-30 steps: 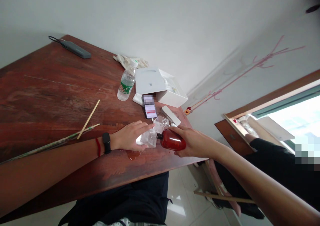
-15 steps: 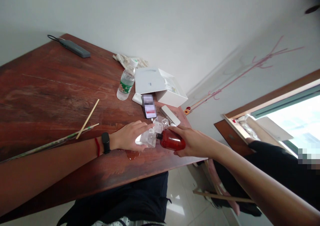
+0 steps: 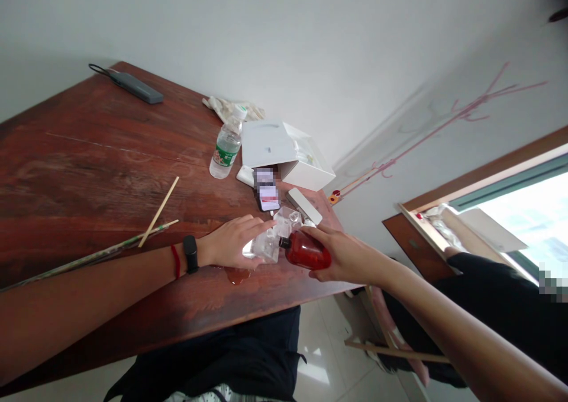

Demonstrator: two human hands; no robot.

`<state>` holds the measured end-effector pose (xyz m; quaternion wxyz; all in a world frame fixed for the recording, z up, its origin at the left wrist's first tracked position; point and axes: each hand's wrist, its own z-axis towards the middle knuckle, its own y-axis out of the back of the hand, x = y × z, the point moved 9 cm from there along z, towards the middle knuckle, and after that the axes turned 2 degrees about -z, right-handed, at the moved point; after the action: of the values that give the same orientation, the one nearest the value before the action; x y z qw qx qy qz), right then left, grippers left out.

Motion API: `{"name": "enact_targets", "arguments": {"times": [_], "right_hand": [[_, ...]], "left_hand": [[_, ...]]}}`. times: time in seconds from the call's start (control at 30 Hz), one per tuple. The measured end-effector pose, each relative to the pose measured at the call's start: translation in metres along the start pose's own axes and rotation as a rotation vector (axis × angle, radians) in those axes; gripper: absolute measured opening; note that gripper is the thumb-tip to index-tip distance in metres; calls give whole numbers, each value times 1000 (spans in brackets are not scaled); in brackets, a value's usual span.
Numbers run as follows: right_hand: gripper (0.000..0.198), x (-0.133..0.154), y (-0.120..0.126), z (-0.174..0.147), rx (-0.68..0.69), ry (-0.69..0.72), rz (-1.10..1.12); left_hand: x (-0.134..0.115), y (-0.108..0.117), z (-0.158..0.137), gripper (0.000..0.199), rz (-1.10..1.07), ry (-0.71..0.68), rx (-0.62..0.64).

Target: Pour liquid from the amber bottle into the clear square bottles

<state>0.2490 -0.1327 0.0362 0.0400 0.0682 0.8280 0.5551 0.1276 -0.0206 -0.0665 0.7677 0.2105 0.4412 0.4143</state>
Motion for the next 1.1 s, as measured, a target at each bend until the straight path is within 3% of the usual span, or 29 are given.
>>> {"name": "enact_targets", "arguments": {"times": [0.4, 0.57, 0.77, 0.9, 1.1], "right_hand": [[93, -13, -29, -9, -158, 42, 182], [99, -14, -34, -10, -194, -3, 217], [93, -22, -55, -6, -210, -50, 381], [99, -36, -65, -9, -358, -48, 577], [99, -50, -85, -16, -614, 9, 927]], "left_hand": [[0, 1, 0, 87, 10, 20, 0], [-3, 3, 1, 83, -3, 28, 5], [-2, 5, 3, 72, -15, 88, 30], [2, 8, 2, 68, -25, 160, 45], [5, 17, -5, 85, -48, 240, 26]]}}
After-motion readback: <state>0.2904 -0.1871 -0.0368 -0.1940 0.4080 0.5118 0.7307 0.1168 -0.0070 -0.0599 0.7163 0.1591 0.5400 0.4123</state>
